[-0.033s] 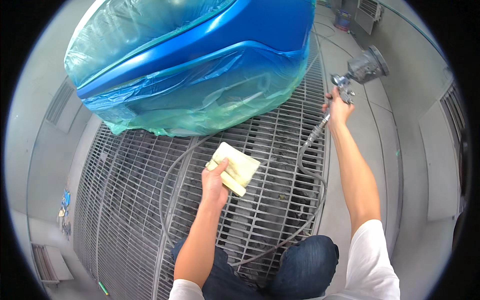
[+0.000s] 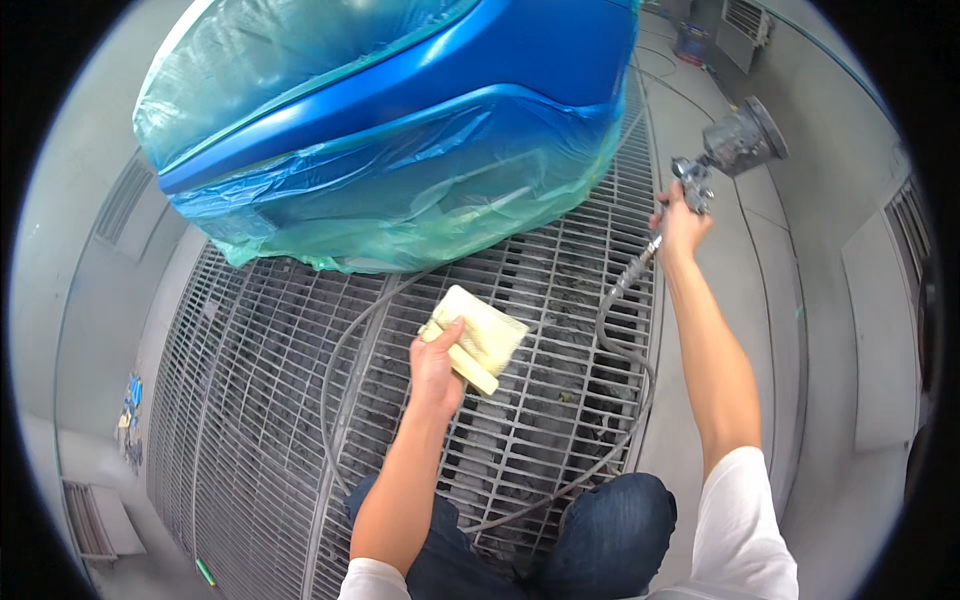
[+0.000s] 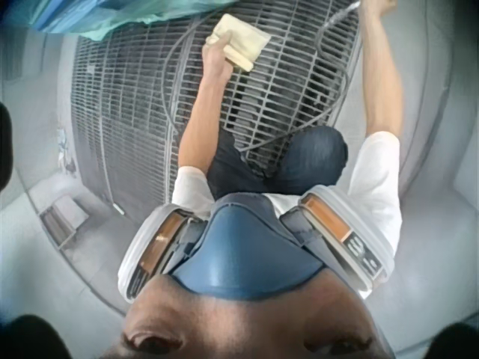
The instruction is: The person uses a spray gun to apply paint to a blue car part covered with protective plastic and tape. The person holds a cloth in the other hand and moves around the part to cover different areas. The person then walks to a workbench and pours paint from a can into the spray gun's container.
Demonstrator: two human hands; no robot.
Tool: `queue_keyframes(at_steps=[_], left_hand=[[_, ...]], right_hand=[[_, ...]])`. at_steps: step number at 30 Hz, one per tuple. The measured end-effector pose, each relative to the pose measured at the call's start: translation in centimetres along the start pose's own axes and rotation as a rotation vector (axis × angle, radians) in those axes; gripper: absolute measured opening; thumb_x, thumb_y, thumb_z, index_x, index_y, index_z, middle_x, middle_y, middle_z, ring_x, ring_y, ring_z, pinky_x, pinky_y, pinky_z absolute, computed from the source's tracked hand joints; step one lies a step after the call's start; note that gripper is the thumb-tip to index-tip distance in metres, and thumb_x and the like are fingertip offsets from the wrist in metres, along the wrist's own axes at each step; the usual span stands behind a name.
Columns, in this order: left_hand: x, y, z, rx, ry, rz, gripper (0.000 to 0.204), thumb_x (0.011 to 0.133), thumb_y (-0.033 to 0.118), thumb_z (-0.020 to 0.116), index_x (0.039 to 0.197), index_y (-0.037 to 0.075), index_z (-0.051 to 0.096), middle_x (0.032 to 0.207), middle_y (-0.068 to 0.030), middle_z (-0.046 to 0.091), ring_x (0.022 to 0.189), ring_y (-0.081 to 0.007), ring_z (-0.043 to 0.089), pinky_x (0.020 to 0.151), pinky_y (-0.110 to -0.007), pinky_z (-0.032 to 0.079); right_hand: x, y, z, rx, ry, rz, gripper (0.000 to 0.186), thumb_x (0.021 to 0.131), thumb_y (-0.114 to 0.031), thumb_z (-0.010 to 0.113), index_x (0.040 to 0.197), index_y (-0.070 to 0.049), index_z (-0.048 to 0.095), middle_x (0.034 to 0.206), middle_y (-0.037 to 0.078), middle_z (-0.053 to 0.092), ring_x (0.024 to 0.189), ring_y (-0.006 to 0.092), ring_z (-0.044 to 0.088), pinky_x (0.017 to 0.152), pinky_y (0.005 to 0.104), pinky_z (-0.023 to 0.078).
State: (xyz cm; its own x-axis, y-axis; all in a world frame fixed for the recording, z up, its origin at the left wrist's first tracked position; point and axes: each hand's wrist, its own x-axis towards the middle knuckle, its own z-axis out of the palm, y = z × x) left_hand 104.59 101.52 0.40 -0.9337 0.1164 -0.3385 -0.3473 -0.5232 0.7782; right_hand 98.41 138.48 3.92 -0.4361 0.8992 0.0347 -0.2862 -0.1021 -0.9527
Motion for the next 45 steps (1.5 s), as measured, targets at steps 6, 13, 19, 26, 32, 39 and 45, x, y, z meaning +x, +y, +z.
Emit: queue_keyframes(at_steps=[6, 13, 19, 26, 32, 39, 45], left_hand=[[0.6, 1.5, 3.0, -0.143, 0.118, -0.049, 0.030, 0.095, 0.008, 0.068, 0.122, -0.003, 0.062, 0.117, -0.0115, 0.069, 0.106, -0.0239, 0.068, 0.094, -0.039, 0.053], [-4.2, 10.7, 2.2, -0.209, 0.378, -0.132, 0.031, 0.098, 0.013, 0.065, 0.125, -0.003, 0.060, 0.120, -0.0114, 0.067, 0.110, -0.0251, 0.065, 0.095, -0.042, 0.051], [-7.1, 18.3, -4.0, -0.283, 0.451, -0.198, 0.034, 0.098, 0.009, 0.064, 0.129, -0.002, 0.056, 0.126, -0.0127, 0.064, 0.117, -0.0270, 0.062, 0.101, -0.044, 0.049], [-3.6, 26.5, -17.1, -0.339, 0.391, -0.353, 0.029, 0.097, 0.010, 0.068, 0.122, -0.002, 0.061, 0.118, -0.0095, 0.068, 0.107, -0.0225, 0.067, 0.094, -0.038, 0.052], [-1.3, 40.2, -30.0, -0.199, 0.396, -0.464, 0.030, 0.095, 0.010, 0.070, 0.122, -0.002, 0.063, 0.116, -0.0094, 0.069, 0.106, -0.0223, 0.067, 0.094, -0.037, 0.052], [0.4, 49.2, -38.3, -0.037, 0.428, -0.441, 0.034, 0.096, 0.011, 0.068, 0.127, -0.003, 0.060, 0.124, -0.0116, 0.065, 0.114, -0.0246, 0.064, 0.097, -0.040, 0.052], [-1.1, 48.9, -37.4, 0.026, 0.352, -0.585, 0.040, 0.096, 0.012, 0.067, 0.132, -0.002, 0.055, 0.128, -0.0116, 0.062, 0.119, -0.0267, 0.061, 0.104, -0.043, 0.049]], right_hand=[[-11.5, -6.6, 3.1, -0.018, -0.381, -0.073, 0.021, 0.099, -0.020, 0.068, 0.104, 0.000, 0.067, 0.083, 0.010, 0.072, 0.046, 0.0123, 0.057, 0.039, 0.0264, 0.044], [-24.7, -14.8, 12.1, -0.151, -1.060, 0.248, 0.014, 0.094, -0.010, 0.072, 0.103, -0.001, 0.074, 0.088, 0.004, 0.076, 0.059, 0.0052, 0.058, 0.053, 0.0227, 0.047], [-27.7, -14.7, 12.9, -0.375, -0.531, -0.004, 0.021, 0.099, -0.010, 0.065, 0.116, 0.002, 0.067, 0.113, 0.011, 0.074, 0.069, 0.0064, 0.061, 0.059, 0.0224, 0.052], [-39.3, -12.6, 23.0, -0.497, -0.333, -0.026, 0.020, 0.100, -0.016, 0.068, 0.106, 0.002, 0.070, 0.087, 0.010, 0.074, 0.051, 0.0086, 0.058, 0.045, 0.0236, 0.046], [-53.7, -10.8, 42.2, -0.311, -0.437, 0.080, 0.019, 0.097, -0.016, 0.072, 0.103, 0.002, 0.070, 0.085, 0.011, 0.074, 0.050, 0.0089, 0.058, 0.043, 0.0239, 0.044], [-58.4, -8.9, 52.6, -0.251, -0.641, 0.305, 0.022, 0.092, -0.018, 0.078, 0.100, 0.002, 0.073, 0.079, 0.009, 0.074, 0.048, 0.0079, 0.056, 0.041, 0.0230, 0.042], [-55.2, -11.3, 44.8, -0.346, -0.314, 0.211, 0.019, 0.093, -0.017, 0.075, 0.101, 0.000, 0.073, 0.083, 0.010, 0.074, 0.046, 0.0092, 0.058, 0.040, 0.0233, 0.044]])
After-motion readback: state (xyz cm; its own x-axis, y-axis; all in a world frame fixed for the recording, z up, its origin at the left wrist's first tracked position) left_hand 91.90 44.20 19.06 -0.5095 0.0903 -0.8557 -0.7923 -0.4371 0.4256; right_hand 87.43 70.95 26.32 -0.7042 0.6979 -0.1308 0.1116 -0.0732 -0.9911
